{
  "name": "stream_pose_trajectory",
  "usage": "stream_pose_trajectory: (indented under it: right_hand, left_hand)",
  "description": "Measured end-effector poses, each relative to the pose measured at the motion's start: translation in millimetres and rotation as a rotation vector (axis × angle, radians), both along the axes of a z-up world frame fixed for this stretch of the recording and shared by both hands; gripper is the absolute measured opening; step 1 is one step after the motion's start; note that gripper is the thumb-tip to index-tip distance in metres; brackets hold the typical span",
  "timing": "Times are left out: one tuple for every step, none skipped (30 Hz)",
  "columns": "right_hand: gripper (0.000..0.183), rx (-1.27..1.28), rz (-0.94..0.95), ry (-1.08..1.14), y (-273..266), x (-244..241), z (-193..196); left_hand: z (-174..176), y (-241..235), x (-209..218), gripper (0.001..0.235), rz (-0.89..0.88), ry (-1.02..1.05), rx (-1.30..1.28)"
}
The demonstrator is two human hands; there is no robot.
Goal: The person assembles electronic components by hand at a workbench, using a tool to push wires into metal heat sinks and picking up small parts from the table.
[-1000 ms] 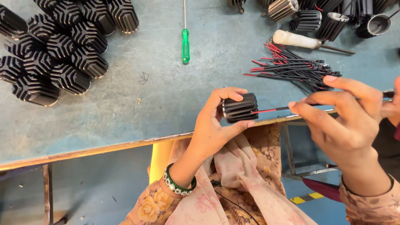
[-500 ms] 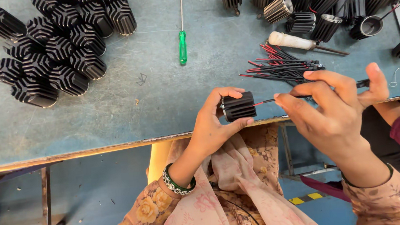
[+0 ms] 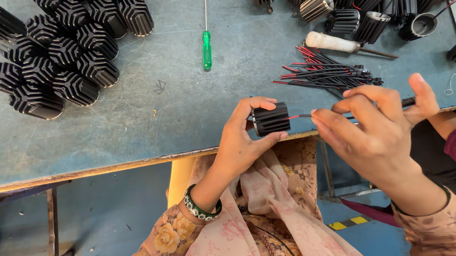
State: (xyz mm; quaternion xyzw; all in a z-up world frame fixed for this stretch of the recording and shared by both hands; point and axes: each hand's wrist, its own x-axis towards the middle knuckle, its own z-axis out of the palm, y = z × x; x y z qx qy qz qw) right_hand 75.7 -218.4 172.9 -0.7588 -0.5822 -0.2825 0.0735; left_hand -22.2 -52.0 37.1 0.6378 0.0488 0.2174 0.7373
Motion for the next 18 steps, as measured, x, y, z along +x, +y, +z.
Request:
stream_pose_trajectory:
  right_hand:
    - [0.021, -0.007, -0.012, 0.017, -0.3, -0.2, 0.1]
    - [0.021, -0.014, -0.023, 0.033, -0.9, 0.0, -0.1]
    - [0.021, -0.021, -0.037, 0.05, -1.9, 0.0, -0.6]
    - [0.019, -0.014, -0.034, 0.015, -3.3, 0.0, -1.3]
    - [0.018, -0.007, -0.03, -0.019, -4.8, -0.1, -2.3]
    - [0.016, 0.0, -0.026, -0.053, -6.6, 0.1, -3.8]
    - [0.015, -0.007, -0.037, -0.023, -8.7, 0.8, -5.5]
    - [0.014, -0.015, -0.048, 0.008, -11.2, 1.7, -7.2]
    - [0.014, -0.024, -0.059, 0.039, -13.9, 2.9, -8.5]
    - [0.013, -0.02, -0.063, 0.071, -16.5, 4.4, -9.2]
    - [0.012, -0.014, -0.068, 0.103, -18.3, 5.9, -9.6]
    - [0.012, -0.008, -0.074, 0.135, -19.5, 6.8, -9.9]
    - [0.012, -0.012, -0.073, 0.116, -20.2, 6.6, -10.8]
    - [0.012, -0.016, -0.072, 0.097, -20.5, 6.1, -11.7]
    - [0.013, -0.02, -0.071, 0.08, -20.8, 5.9, -12.6]
    - [0.013, -0.022, -0.065, 0.078, -21.2, 6.1, -13.0]
    - [0.013, -0.022, -0.058, 0.074, -21.2, 6.9, -13.8]
    - [0.013, -0.022, -0.051, 0.071, -21.7, 7.8, -14.8]
  left_hand:
    - [0.1, -0.3, -0.3, 0.05, 0.001, -0.003, -0.003]
    - [0.0, -0.7, -0.5, 0.05, 0.002, -0.006, -0.005]
    - [-0.1, -0.9, -0.7, 0.05, 0.002, -0.009, -0.008]
    - [-0.2, -1.1, -1.1, 0.05, -0.004, -0.012, -0.007]
    - [-0.4, -0.9, -2.2, 0.05, -0.008, -0.013, -0.006]
    - [-0.5, -0.8, -2.9, 0.05, -0.013, -0.015, -0.006]
    - [-0.7, -0.8, -3.1, 0.05, -0.013, -0.02, -0.008]
    - [-1.0, -0.7, -3.0, 0.05, -0.013, -0.025, -0.01]
    - [-1.3, -1.0, -3.4, 0.05, -0.012, -0.03, -0.013]
    - [-1.6, -1.4, -3.9, 0.051, -0.011, -0.025, -0.011]
    - [-1.6, -1.4, -3.8, 0.051, -0.01, -0.021, -0.007]
    - [-1.4, -1.5, -3.6, 0.051, -0.01, -0.018, -0.003]
    - [-1.4, -1.7, -3.8, 0.051, -0.008, -0.024, -0.001]
    - [-1.4, -1.9, -4.0, 0.051, -0.007, -0.03, 0.0]
    - [-1.3, -2.2, -4.4, 0.051, -0.006, -0.035, 0.003]
    - [-1.2, -2.7, -4.8, 0.05, -0.014, -0.029, -0.008]
    - [-0.9, -2.6, -4.9, 0.05, -0.021, -0.025, -0.016]
    - [-0.6, -2.6, -4.9, 0.049, -0.029, -0.02, -0.024]
